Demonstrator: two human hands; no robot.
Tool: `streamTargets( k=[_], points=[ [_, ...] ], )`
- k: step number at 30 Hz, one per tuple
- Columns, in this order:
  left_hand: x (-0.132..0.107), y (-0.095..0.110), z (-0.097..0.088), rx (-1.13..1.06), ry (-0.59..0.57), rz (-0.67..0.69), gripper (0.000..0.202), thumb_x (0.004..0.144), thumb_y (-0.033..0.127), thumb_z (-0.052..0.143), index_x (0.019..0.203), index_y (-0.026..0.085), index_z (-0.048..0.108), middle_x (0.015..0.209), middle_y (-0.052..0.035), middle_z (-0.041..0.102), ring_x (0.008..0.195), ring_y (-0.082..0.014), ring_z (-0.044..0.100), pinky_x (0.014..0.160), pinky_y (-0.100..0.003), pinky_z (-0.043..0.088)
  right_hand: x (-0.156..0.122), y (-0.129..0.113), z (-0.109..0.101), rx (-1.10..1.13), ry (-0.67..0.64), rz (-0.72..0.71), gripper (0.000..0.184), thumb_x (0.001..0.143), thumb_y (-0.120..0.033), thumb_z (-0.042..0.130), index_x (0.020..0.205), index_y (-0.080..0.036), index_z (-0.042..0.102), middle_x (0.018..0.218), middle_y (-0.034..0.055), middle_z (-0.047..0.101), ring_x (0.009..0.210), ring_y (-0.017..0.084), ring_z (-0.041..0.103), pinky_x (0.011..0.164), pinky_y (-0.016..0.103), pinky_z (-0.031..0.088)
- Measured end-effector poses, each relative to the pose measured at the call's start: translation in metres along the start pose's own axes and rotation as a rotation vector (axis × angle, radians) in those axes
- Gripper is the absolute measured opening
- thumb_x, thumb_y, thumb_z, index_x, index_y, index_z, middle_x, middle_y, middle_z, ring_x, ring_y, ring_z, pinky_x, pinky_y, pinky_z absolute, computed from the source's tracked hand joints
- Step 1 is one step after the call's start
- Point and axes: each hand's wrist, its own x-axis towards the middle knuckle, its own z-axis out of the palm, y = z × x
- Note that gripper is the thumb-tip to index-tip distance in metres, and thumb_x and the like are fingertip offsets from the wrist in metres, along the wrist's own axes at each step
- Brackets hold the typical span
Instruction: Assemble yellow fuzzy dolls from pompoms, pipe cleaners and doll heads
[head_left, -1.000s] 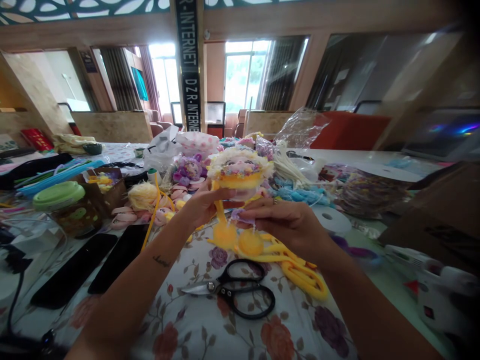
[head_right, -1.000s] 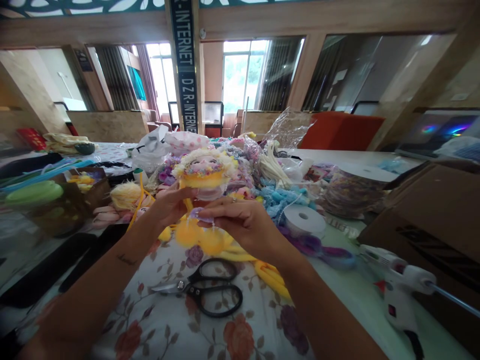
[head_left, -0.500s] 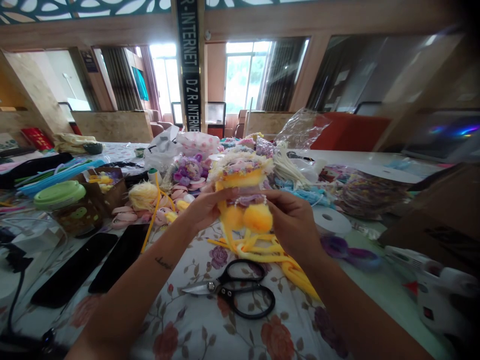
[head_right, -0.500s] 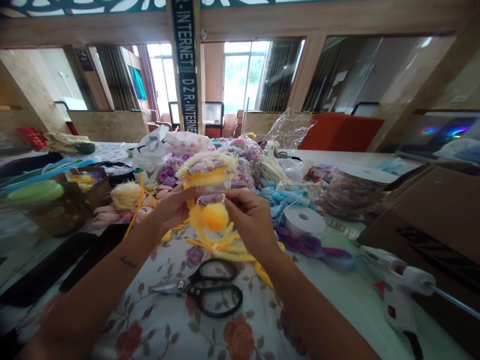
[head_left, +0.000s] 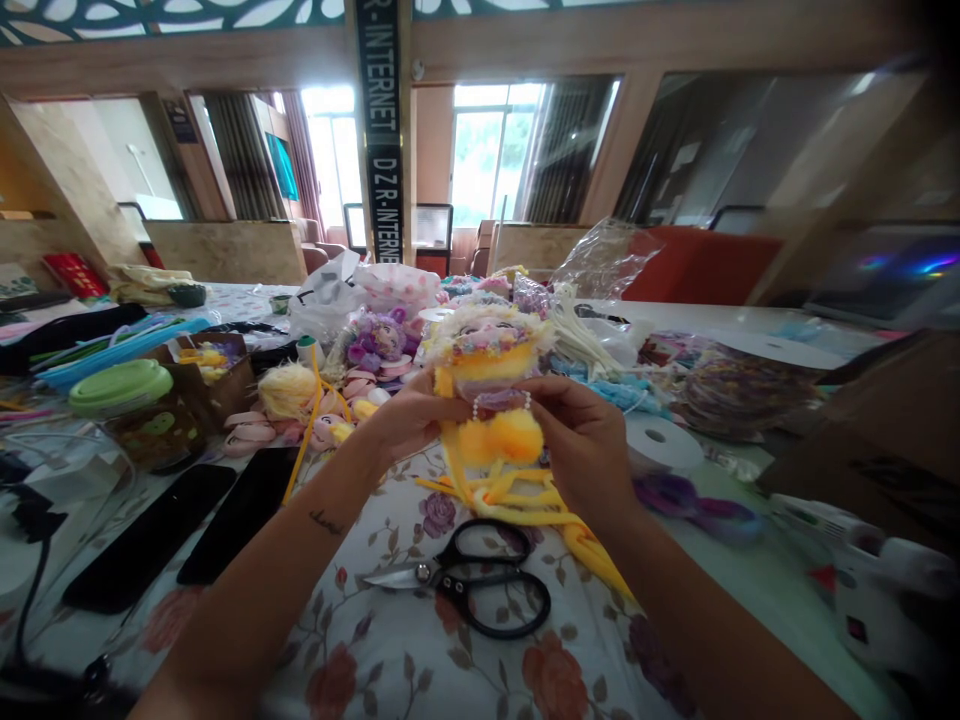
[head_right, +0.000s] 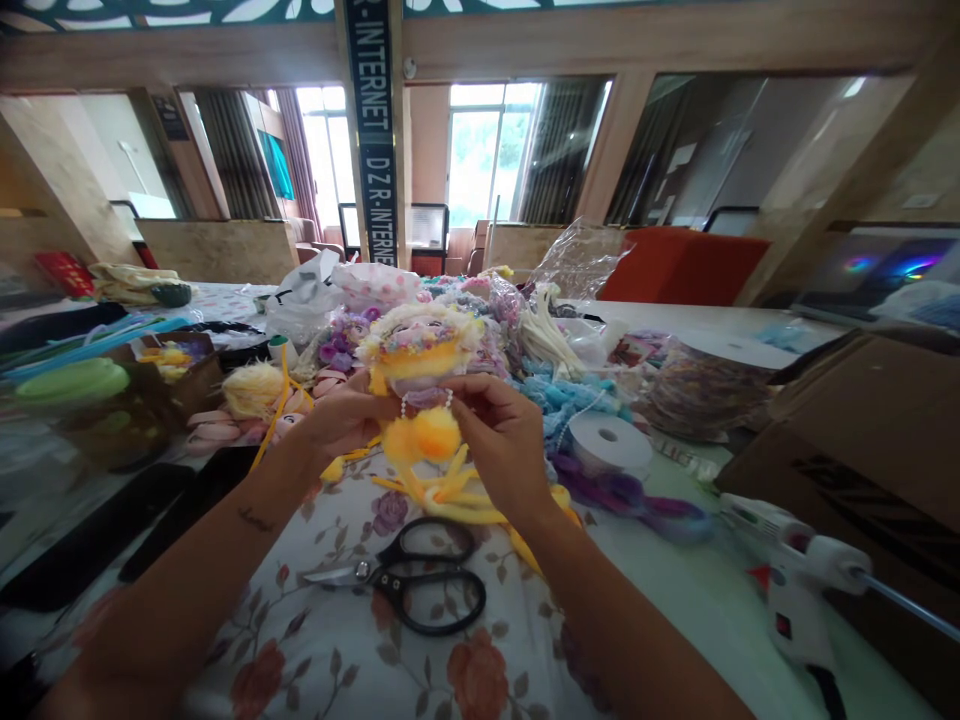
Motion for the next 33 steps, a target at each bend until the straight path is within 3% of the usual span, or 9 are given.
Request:
streamTargets(
  k=[4, 12, 20, 26, 29, 33],
  points=[
    [-0.001, 0.002, -0.002, 0.024, -0.021, 0.01, 0.046, 0.05, 0.007, 0.08, 0.094, 0.015, 0.068, 0.089, -0.0083, 0.072, 0.088, -0.0282, 0.068, 0.08, -0.035, 0.053, -0.001, 0.002, 0.003, 0.025, -0.018, -0.042, 0.007, 0.075, -0.023, 0.07, 0.082, -0.025, 0.071, 0.082, 0.0006, 0.06, 0.076, 0.016, 0.056, 0.067, 0.029, 0.045],
    [0.003, -0.005, -0.004, 0.112, -0.056, 0.047, 0.048, 0.05, 0.016, 0.084, 0.096, 0.016, 0.07, 0.087, -0.0089, 0.072, 0.091, -0.0284, 0.066, 0.08, -0.036, 0.053, -0.007, 0.002, 0.013, 0.194, 0.096, 0.043, 0.007, 0.067, -0.023, 0.074, 0.072, -0.024, 0.07, 0.076, -0.0016, 0.049, 0.068, 0.013, 0.05, 0.059, 0.025, 0.042],
    [0.001, 0.0, 0.01, 0.198, 0.03, 0.043, 0.046, 0.055, 0.018, 0.082, 0.098, 0.014, 0.068, 0.079, -0.0058, 0.071, 0.078, -0.022, 0.067, 0.074, -0.033, 0.054, -0.007, 0.012, 0.012, 0.096, 0.119, -0.108, 0.006, 0.072, -0.021, 0.071, 0.077, -0.023, 0.069, 0.075, -0.0021, 0.048, 0.068, 0.012, 0.047, 0.059, 0.025, 0.039],
    [0.0, 0.0, 0.012, 0.183, -0.035, 0.117, 0.035, 0.06, 0.026, 0.079, 0.091, 0.012, 0.068, 0.082, -0.0085, 0.071, 0.079, -0.0237, 0.068, 0.073, -0.032, 0.054, -0.01, 0.015, 0.014, 0.055, 0.133, -0.181, 0.007, 0.076, -0.02, 0.067, 0.082, -0.023, 0.066, 0.075, -0.0025, 0.049, 0.068, 0.012, 0.048, 0.061, 0.025, 0.04],
    [0.002, -0.001, 0.01, 0.177, 0.016, 0.109, 0.048, 0.056, 0.026, 0.081, 0.099, 0.013, 0.066, 0.089, -0.0095, 0.072, 0.083, -0.0257, 0.068, 0.075, -0.034, 0.054, -0.006, 0.014, 0.013, 0.01, 0.174, -0.177, 0.009, 0.073, -0.02, 0.069, 0.077, -0.021, 0.061, 0.071, -0.0033, 0.049, 0.064, 0.01, 0.047, 0.057, 0.023, 0.04],
    [0.002, 0.001, 0.001, 0.344, 0.103, 0.132, 0.068, 0.048, 0.025, 0.084, 0.111, 0.015, 0.06, 0.093, -0.0086, 0.072, 0.087, -0.0278, 0.067, 0.075, -0.036, 0.055, 0.006, 0.018, 0.003, -0.13, 0.162, -0.233, 0.031, 0.062, -0.017, 0.073, 0.084, -0.024, 0.052, 0.077, -0.0041, 0.052, 0.065, 0.011, 0.052, 0.056, 0.022, 0.045]
  ],
)
